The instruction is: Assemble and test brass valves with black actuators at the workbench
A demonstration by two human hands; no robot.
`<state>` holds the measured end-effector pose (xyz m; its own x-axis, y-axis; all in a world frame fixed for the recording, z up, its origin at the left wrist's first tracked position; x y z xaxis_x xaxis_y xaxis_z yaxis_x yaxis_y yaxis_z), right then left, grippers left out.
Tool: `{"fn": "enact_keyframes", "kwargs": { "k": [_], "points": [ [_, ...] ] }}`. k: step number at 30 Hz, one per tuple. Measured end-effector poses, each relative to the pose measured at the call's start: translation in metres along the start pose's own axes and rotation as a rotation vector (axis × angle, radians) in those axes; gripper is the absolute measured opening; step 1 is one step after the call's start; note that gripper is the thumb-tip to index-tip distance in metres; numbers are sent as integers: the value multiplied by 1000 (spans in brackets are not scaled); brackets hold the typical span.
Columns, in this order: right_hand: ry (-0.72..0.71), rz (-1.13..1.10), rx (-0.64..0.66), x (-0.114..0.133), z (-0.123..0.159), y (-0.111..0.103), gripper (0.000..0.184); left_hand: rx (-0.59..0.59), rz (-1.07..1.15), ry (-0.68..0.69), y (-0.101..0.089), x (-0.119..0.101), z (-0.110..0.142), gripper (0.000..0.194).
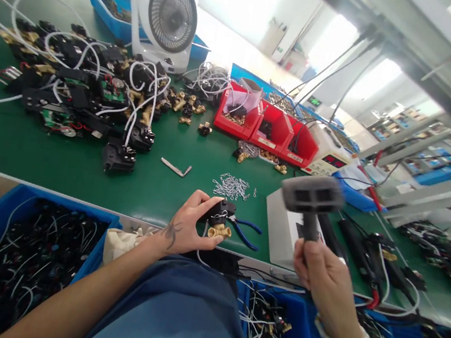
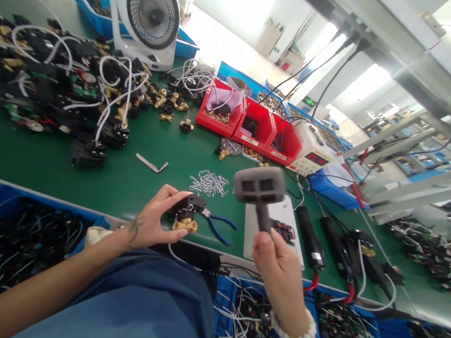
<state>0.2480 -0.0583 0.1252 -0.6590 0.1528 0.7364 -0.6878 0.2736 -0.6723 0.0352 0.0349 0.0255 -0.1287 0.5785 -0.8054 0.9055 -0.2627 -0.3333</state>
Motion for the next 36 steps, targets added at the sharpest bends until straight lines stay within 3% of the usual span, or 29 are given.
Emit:
{"fn": "enact_keyframes", "kwargs": {
  "k": [2,3,6,8,12,14,18,20,25,27,30,32,36],
  "points": [
    [-27,-86,-111,2,4,-2,55,8,1,-1,0,0,-1,68],
    [-35,-84,-105,2,5,2,55,10,2,-1,0,0,-1,67],
    [-20,34,109,0,5,21,56,10,6,-1,-1,0,-2,68],
    [-15,115,200,0,4,23,57,7,11,-3,-1,0,-2,67],
    [-12,-14,-61,4,3,-5,56,16,16,-9,0,-2,-1,67],
    [-8,-65,-107,4,4,-6,57,16,18,-12,-1,-2,-1,67],
    [18,86,202,2,3,19,58,10,24,-9,0,0,-1,67],
    [25,137,276,1,3,21,59,6,23,-5,0,1,-1,68],
    [53,-72,-45,-1,3,1,59,2,14,3,1,1,-1,70],
    [57,-41,7,-2,4,11,60,3,12,2,1,2,-1,69],
    [66,99,226,0,5,30,60,-5,15,-8,0,4,-1,68],
    [54,142,232,3,3,25,61,-9,16,-10,0,4,-1,68],
    [51,-85,-72,4,4,-3,58,-8,13,-1,0,2,-2,70]
  ]
}}
Point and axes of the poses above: each hand's wrist, its own z-axis away from the middle knuckle, its own y-axis out of the palm, x = y × z, the point moved 6 cm from there along -z, towards the middle knuckle, and after that the axes turned 2 degrees about y, right-handed, at the moved point
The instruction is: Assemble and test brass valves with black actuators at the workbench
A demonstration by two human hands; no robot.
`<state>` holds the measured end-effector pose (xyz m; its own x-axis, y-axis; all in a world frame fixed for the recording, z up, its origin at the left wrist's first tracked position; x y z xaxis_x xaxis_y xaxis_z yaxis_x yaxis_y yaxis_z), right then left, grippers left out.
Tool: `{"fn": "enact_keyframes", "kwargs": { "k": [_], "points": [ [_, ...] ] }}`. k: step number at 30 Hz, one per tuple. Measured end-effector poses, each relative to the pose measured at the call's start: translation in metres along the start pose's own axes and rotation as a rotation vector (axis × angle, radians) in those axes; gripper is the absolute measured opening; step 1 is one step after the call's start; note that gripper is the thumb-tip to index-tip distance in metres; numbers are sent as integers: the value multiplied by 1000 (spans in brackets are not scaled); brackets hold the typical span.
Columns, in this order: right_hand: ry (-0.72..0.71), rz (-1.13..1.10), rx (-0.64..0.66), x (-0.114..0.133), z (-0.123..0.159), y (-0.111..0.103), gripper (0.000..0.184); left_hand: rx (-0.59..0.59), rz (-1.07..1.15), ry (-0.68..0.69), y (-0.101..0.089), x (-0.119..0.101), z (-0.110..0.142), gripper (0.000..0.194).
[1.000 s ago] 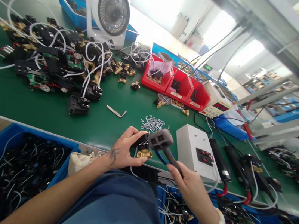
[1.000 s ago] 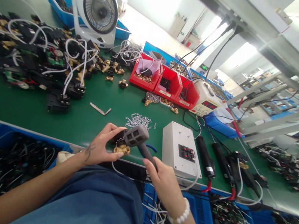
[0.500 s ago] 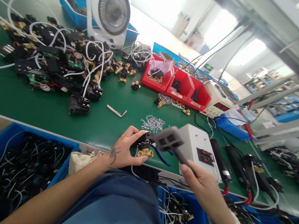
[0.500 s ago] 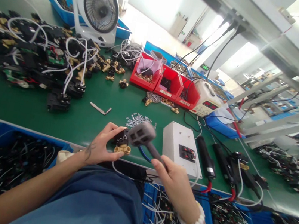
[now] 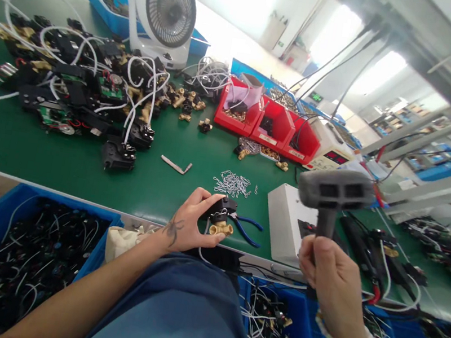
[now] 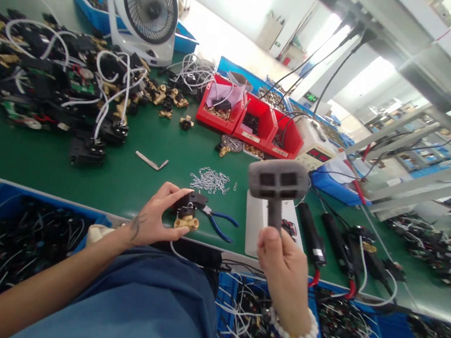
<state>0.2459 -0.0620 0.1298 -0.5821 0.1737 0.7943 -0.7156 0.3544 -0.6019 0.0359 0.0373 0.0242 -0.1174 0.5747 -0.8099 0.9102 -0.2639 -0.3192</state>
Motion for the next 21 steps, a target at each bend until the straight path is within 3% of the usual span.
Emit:
{"fn": "enact_keyframes", "kwargs": {
  "k": [2,7,9,11,13,18,21],
  "points": [
    [-4,-35,-32,-2,1,1,58,1,0,1,0,-1,0,70],
    [-36,302,328,-4,0,31,60,-7,1,11,1,0,1,71],
    [-55,330,294,0,-2,25,61,-8,3,15,1,0,1,71],
    [-40,215,137,2,-5,12,60,-5,3,20,1,0,1,71],
    [-23,156,74,0,-4,9,61,-3,4,26,1,1,0,71],
    [-45,365,342,-5,1,30,60,-7,4,30,0,-1,0,70],
    [-63,299,242,-1,0,19,60,-5,-3,32,0,-3,0,70]
  ]
}}
Point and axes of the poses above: each hand's wrist, its own z-axis away from the middle knuckle, its own y-axis out of the palm, x = y × z, the point moved 6 cm from there along -z, towards the middle knuckle, and after that the axes turned 2 degrees about y, right-handed, at the moved point
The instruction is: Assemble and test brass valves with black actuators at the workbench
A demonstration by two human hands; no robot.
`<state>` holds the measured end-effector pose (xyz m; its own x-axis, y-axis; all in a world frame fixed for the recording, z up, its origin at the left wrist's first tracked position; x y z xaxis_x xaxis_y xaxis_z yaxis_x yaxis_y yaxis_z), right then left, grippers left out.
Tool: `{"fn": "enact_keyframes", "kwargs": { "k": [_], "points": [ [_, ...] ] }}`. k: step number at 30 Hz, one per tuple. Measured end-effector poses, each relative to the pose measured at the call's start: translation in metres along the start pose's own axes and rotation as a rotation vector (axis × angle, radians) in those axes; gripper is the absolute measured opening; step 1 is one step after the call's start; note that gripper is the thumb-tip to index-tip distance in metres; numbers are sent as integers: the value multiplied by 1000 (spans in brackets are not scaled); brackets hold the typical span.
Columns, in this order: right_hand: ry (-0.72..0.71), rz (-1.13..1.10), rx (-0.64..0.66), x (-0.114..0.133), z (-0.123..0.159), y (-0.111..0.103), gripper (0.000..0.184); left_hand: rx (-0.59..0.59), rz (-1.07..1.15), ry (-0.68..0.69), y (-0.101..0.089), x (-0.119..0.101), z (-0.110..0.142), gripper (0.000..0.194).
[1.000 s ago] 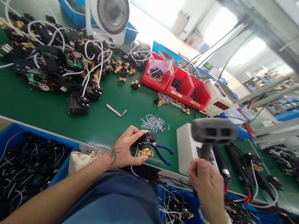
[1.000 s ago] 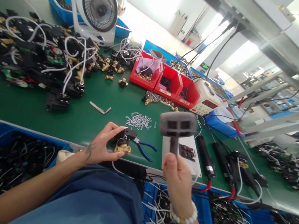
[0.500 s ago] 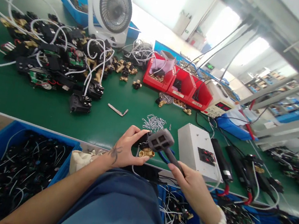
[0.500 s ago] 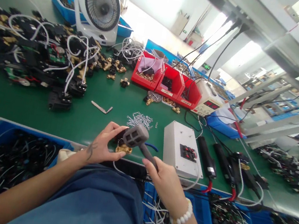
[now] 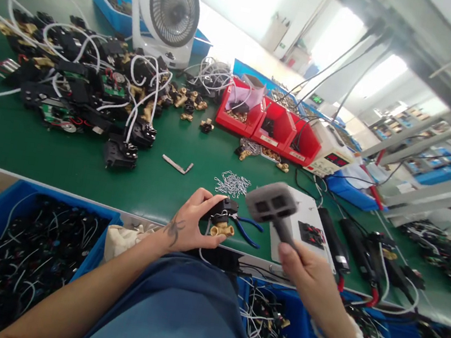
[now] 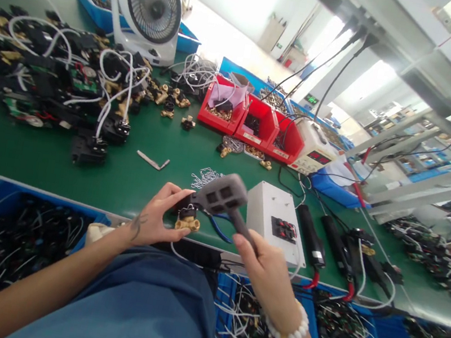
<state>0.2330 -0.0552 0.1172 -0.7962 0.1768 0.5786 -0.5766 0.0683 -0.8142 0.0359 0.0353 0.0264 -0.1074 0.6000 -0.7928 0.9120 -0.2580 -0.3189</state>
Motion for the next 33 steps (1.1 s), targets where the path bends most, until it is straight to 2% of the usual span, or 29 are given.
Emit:
{"fn": "enact_keyframes", "kwargs": {
  "k": [2,3,8,11,14,17,20,24,27,30,33],
  "points": [
    [14,-103,-120,-2,2,-7,59,1,-2,5,0,-1,0,70],
    [23,-110,-121,-2,3,-5,58,3,-3,8,0,-1,0,70],
    [54,10,131,2,0,27,52,31,-13,-4,-3,0,1,68],
    [81,-172,72,8,2,23,47,17,-24,19,-8,-9,4,68],
    [88,-439,-5,15,6,18,34,-6,-50,71,-16,-28,10,72],
    [64,-668,24,25,9,27,24,1,-94,103,-26,-48,14,78],
    [39,-764,62,34,12,39,20,-18,-109,126,-38,-62,17,82],
    [-7,-782,43,44,16,41,14,-60,-124,178,-47,-74,19,87],
    [-63,-749,21,52,18,36,10,-75,-179,266,-46,-84,18,85],
    [-152,-665,-12,60,19,32,9,-77,-269,357,-44,-94,18,79],
    [-259,-545,-61,68,19,30,9,-51,-288,359,-42,-96,18,77]
  ]
}}
Point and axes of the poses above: each hand's wrist, its own z-axis away from the middle knuckle, its own y-axis out of the palm, x = y × z, the point moved 6 cm from there along -z, towards the middle knuckle, and after that the axes turned 2 degrees about y, right-handed, at the moved point
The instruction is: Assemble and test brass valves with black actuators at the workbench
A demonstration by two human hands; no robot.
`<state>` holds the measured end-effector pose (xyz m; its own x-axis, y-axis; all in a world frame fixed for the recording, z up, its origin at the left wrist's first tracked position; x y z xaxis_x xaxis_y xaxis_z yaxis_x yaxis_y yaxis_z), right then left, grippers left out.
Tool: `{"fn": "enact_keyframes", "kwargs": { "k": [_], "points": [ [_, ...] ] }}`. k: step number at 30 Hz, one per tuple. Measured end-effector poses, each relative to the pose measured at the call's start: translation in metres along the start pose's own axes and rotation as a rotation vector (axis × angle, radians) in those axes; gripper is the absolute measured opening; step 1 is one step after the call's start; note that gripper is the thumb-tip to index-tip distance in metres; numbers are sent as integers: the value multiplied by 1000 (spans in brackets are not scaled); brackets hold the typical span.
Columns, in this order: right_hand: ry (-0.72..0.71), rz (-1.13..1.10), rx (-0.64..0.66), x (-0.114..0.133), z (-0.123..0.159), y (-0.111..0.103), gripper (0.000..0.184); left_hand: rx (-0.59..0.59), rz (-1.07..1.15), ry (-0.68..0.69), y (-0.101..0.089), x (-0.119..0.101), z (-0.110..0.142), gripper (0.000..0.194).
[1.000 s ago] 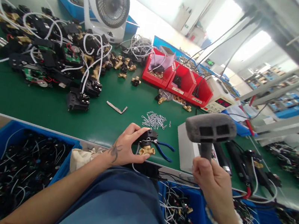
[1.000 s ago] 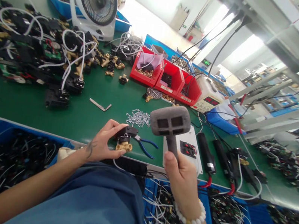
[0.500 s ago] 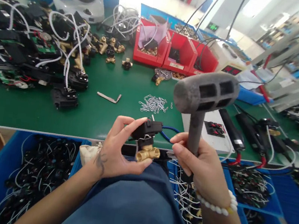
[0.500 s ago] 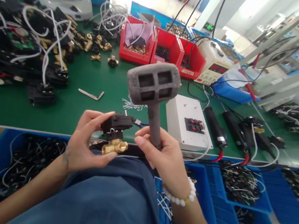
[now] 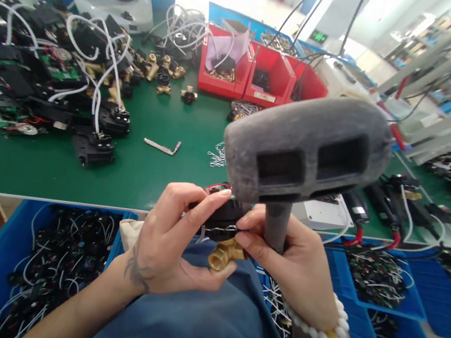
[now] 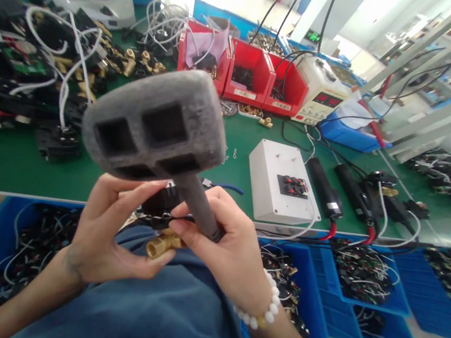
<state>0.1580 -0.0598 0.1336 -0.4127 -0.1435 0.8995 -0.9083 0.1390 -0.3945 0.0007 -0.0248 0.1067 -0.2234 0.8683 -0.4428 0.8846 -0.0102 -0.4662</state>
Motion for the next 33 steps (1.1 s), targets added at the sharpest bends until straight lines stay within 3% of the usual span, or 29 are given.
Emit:
{"fn": "enact_keyframes", "kwargs": {
  "k": [7,14,24,28,33],
  "points": [
    [-162,218,-50,11,1,4,15,81,-95,28,-2,-2,-2,59],
    [-193,227,64,4,-3,4,8,136,-21,-2,0,-2,-3,48],
    [-261,266,138,-19,-5,-1,11,163,165,-95,31,12,7,47],
    [-168,292,106,-34,-6,-2,16,159,202,-118,43,19,9,50],
    [169,244,1,-53,-9,-26,33,74,182,-246,55,51,9,53]
  ]
}}
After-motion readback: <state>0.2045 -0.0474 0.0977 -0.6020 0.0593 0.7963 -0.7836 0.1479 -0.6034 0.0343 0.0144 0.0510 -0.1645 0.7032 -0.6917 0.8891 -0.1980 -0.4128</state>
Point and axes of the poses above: each hand's wrist, its own z-axis away from the middle knuckle, its own y-axis out of the palm, x = y × z, the point moved 6 cm from there along -z, towards the middle knuckle, and after that the axes turned 2 degrees about y, right-handed, at the moved point
